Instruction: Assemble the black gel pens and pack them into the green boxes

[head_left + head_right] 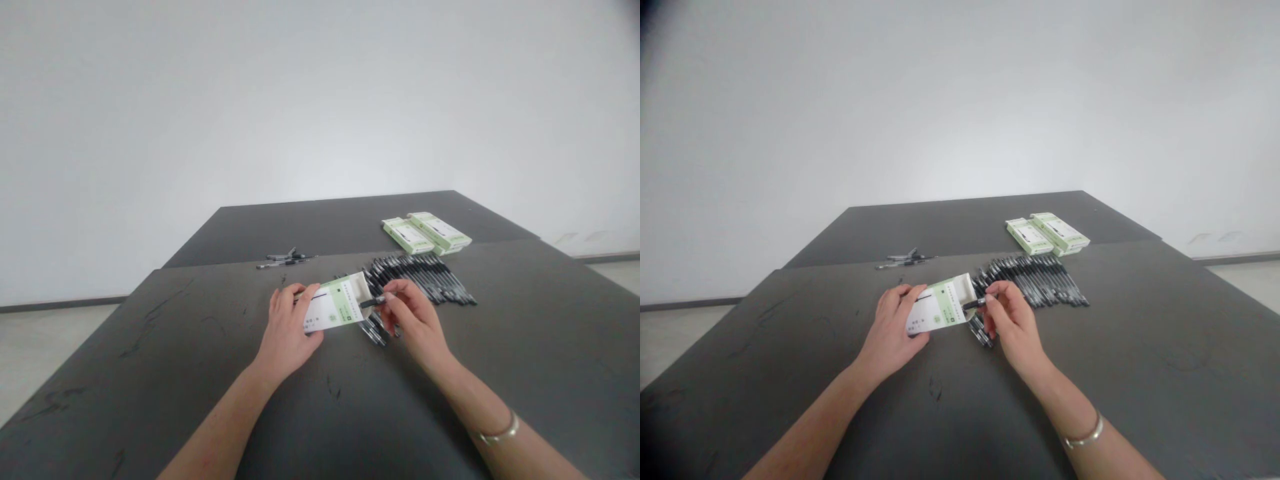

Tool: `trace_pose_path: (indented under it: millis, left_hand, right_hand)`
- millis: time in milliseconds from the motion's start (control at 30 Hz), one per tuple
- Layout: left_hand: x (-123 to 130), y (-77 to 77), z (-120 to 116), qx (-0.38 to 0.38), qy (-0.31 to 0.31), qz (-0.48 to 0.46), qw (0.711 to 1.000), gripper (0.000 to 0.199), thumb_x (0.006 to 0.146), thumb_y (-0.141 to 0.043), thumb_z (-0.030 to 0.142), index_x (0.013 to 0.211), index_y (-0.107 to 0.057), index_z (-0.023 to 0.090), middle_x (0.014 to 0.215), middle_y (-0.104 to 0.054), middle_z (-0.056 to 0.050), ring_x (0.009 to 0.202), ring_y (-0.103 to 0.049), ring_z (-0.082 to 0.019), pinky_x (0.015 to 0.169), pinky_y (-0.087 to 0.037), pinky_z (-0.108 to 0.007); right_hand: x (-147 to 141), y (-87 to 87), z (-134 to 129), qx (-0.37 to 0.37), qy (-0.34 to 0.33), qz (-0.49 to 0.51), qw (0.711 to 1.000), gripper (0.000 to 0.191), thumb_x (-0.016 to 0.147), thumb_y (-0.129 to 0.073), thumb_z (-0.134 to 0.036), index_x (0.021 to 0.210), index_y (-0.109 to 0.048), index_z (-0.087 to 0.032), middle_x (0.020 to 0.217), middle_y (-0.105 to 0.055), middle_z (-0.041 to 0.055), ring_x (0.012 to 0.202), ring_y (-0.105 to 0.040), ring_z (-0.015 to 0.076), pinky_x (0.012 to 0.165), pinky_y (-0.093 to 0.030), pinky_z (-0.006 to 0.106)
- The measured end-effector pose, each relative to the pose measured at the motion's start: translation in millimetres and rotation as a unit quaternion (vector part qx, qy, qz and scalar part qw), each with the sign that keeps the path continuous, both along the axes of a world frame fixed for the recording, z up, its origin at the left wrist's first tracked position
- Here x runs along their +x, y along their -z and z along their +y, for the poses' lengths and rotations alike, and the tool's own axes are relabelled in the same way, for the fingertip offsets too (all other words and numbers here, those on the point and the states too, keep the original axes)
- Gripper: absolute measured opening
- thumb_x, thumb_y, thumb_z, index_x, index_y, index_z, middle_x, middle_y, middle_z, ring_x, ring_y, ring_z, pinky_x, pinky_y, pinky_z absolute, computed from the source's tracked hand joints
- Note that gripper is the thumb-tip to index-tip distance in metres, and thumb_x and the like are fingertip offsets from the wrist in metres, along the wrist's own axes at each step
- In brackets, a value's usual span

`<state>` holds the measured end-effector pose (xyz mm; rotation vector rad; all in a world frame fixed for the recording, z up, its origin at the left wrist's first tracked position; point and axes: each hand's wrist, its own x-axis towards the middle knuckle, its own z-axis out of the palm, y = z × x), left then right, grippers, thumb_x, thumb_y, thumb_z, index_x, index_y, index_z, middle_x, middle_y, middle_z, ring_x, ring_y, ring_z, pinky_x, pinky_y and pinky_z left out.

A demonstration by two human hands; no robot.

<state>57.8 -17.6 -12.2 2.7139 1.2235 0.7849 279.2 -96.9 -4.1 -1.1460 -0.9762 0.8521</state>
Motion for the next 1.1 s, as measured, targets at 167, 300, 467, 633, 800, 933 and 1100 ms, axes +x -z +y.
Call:
trace_pose_path:
  millis: [167, 300, 467, 633, 800, 933, 1100]
  left_hand:
    - [-0.6, 0.9, -0.3, 0.000, -0.002, 0.001, 1.000, 0.072, 0.067, -0.061, 0.014, 0.136, -0.039, 0.022, 0.123, -0.042, -0.011, 0.119, -0.042, -0.030, 0.109, -0.029, -0.055]
    - [-0.7, 1.8, 0.3, 0.003, 0.000, -0.001, 1.000, 0.072, 0.067, -0.061, 0.015, 0.136, -0.040, 0.021, 0.124, -0.042, -0.012, 0.119, -0.041, -0.031, 0.108, -0.030, -0.055]
    - [-0.6, 1.1, 0.3, 0.002, 0.001, -0.008, 1.000, 0.073, 0.068, -0.061, 0.015, 0.136, -0.039, 0.021, 0.124, -0.042, -0.012, 0.119, -0.041, -0.031, 0.107, -0.031, -0.054]
    - [-0.6, 0.4, 0.5, 0.000, 0.001, -0.005, 1.000, 0.072, 0.068, -0.061, 0.015, 0.136, -0.039, 0.022, 0.124, -0.041, -0.012, 0.120, -0.041, -0.031, 0.108, -0.031, -0.054]
    - [-0.3, 0.8, 1.6, 0.003, 0.003, -0.004, 1.000, 0.073, 0.067, -0.060, 0.015, 0.136, -0.038, 0.022, 0.124, -0.041, -0.012, 0.119, -0.041, -0.030, 0.108, -0.031, -0.054]
    - [0.1, 0.6, 2.0, 0.004, 0.003, 0.002, 1.000, 0.073, 0.067, -0.061, 0.015, 0.136, -0.038, 0.022, 0.124, -0.041, -0.012, 0.119, -0.042, -0.030, 0.108, -0.030, -0.054]
    - [-0.4, 1.3, 1.6, 0.004, -0.001, -0.004, 1.000, 0.074, 0.067, -0.061, 0.014, 0.137, -0.038, 0.024, 0.124, -0.041, -0.011, 0.120, -0.041, -0.031, 0.108, -0.031, -0.055]
  right_hand:
    - [-3.6, -3.2, -1.2, -0.024, 0.021, -0.068, 0.997, 0.025, 0.087, -0.061, -0.040, 0.100, -0.056, -0.019, 0.064, -0.058, -0.0027, 0.047, -0.047, 0.0086, 0.041, -0.036, 0.020]
    - [-2.2, -2.2, -1.3, -0.022, 0.027, -0.097, 0.995, 0.026, 0.086, -0.063, -0.039, 0.100, -0.062, -0.017, 0.060, -0.049, -0.0046, 0.048, -0.042, 0.0080, 0.043, -0.033, 0.021]
    - [-0.3, -0.1, -3.6, -0.021, -0.009, -0.082, 0.996, 0.028, 0.090, -0.057, -0.039, 0.108, -0.061, -0.018, 0.064, -0.051, -0.0033, 0.051, -0.045, 0.0094, 0.045, -0.036, 0.021]
    - [-1.4, -0.7, -4.4, 0.026, -0.006, -0.087, 0.996, 0.023, 0.090, -0.058, -0.033, 0.108, -0.061, -0.020, 0.073, -0.054, -0.0015, 0.054, -0.047, 0.0088, 0.046, -0.037, 0.021]
    - [-1.4, 0.7, -1.7, 0.050, 0.011, -0.118, 0.992, 0.021, 0.088, -0.060, -0.031, 0.107, -0.061, -0.021, 0.073, -0.051, -0.0020, 0.054, -0.047, 0.0093, 0.046, -0.038, 0.021]
    - [1.1, 8.0, 0.7, 0.045, 0.012, -0.159, 0.986, 0.023, 0.087, -0.062, -0.030, 0.108, -0.061, -0.021, 0.076, -0.054, -0.0005, 0.062, -0.052, 0.0117, 0.054, -0.044, 0.023]
    - [2.3, 11.3, 0.2, 0.028, 0.028, -0.237, 0.971, 0.026, 0.089, -0.059, -0.030, 0.113, -0.059, -0.020, 0.077, -0.059, 0.0011, 0.065, -0.056, 0.0141, 0.058, -0.048, 0.026]
